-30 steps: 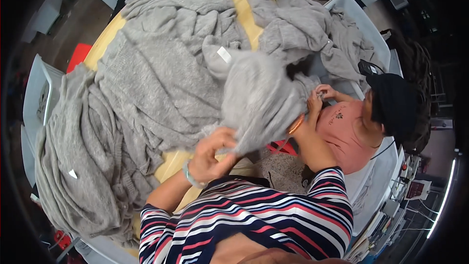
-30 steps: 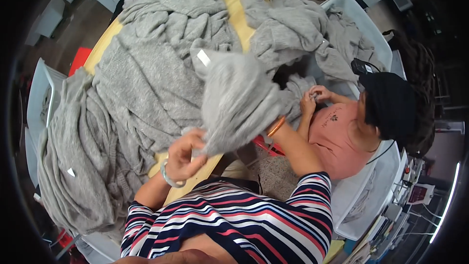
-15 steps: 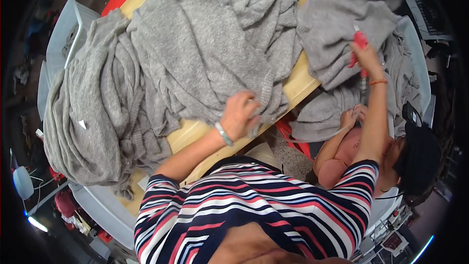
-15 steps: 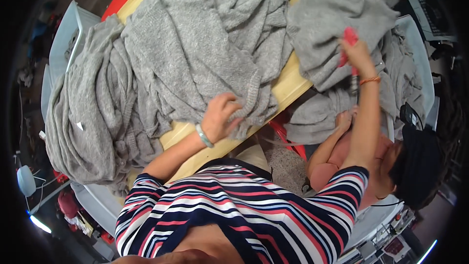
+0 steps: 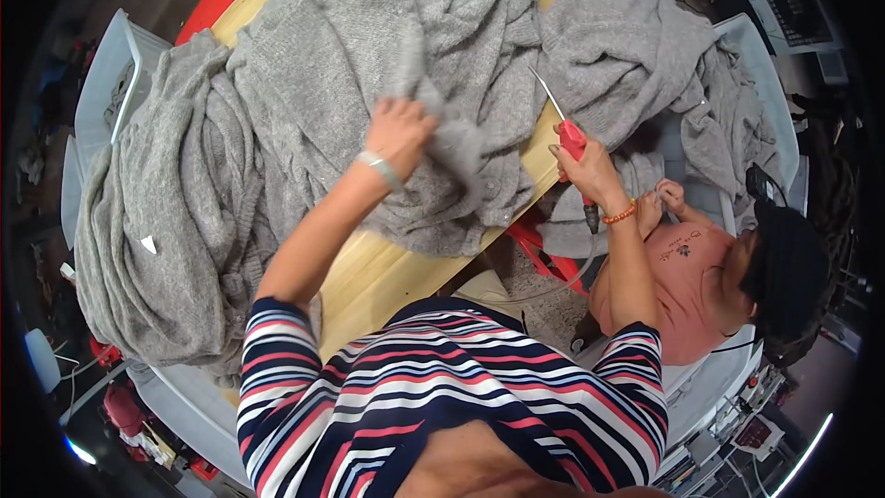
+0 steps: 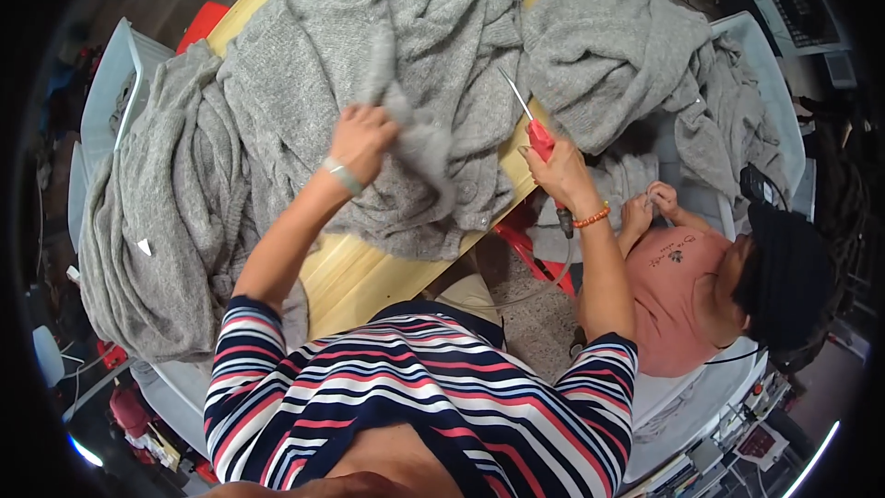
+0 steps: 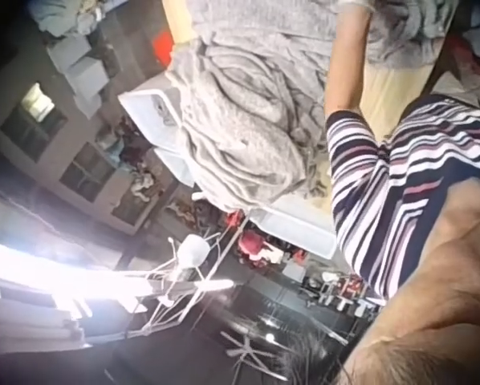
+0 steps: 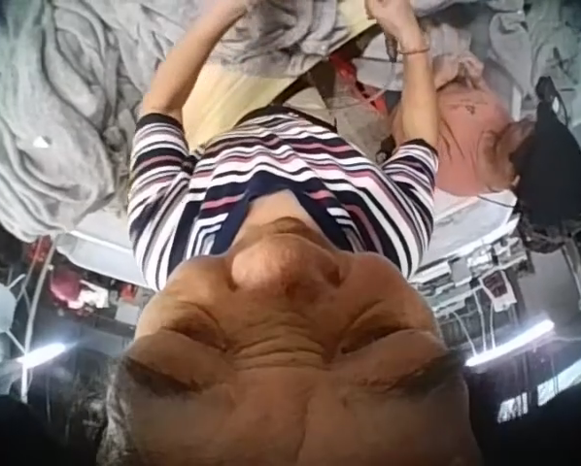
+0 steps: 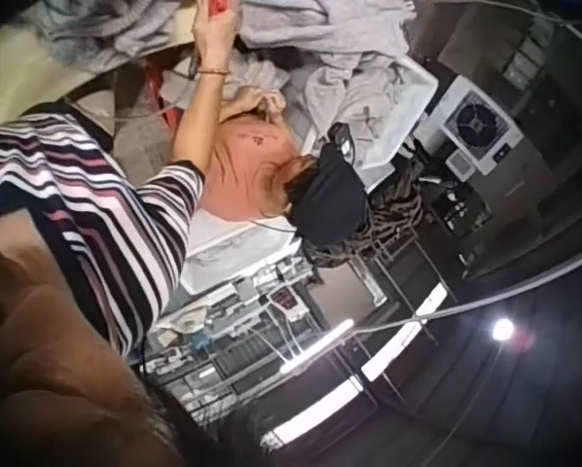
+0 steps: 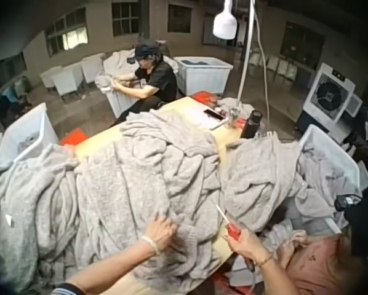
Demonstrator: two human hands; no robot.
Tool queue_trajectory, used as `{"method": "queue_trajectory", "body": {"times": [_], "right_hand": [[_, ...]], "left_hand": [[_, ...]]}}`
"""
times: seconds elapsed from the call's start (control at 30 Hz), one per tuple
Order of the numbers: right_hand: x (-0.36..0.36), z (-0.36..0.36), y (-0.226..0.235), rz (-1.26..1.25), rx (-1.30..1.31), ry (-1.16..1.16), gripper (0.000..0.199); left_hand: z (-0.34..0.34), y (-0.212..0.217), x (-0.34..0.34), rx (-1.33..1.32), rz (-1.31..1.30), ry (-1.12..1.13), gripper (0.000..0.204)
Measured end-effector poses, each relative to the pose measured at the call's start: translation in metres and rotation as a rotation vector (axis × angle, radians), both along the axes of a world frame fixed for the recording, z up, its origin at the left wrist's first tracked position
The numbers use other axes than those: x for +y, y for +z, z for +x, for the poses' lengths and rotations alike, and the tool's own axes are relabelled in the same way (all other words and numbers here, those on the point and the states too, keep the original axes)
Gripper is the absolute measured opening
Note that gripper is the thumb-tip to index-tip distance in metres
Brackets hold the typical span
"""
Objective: Using scissors to trim excess threads or cut sections from a pile of grey fabric garments on a factory table.
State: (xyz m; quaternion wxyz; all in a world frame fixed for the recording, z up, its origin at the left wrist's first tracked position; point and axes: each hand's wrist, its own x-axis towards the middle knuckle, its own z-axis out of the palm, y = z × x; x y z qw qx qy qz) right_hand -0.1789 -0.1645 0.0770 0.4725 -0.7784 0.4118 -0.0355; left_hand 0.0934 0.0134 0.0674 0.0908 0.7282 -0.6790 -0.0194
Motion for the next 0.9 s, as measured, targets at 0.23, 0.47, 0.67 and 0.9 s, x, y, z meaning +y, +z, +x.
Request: {"method": "queue_trajectory", "body": {"times": [0.23,0.47,0.67,0.9], "right_hand": [[0.038,-0.004,0.007,-0.190,0.094,0.168,0.041],[0.084,0.024,0.011,-0.298,0.084,0.288,0.038],[0.123,0.045,0.041,-0.275,0.074,0.344,0.038],[0.166,0.043,0.044,-0.262,0.231,0.675,0.032]], "left_hand": [[0.050,0.017,0.192,-0.175,0.392,0.319,0.014],[0.013,0.008,0.149,0.333,-0.205,0.461,0.022],[-0.011,-0.053,0.119,0.404,-0.100,0.456,0.047],[0.006,-0.109,0.113,1.185,-0.255,0.680,0.013]]}}
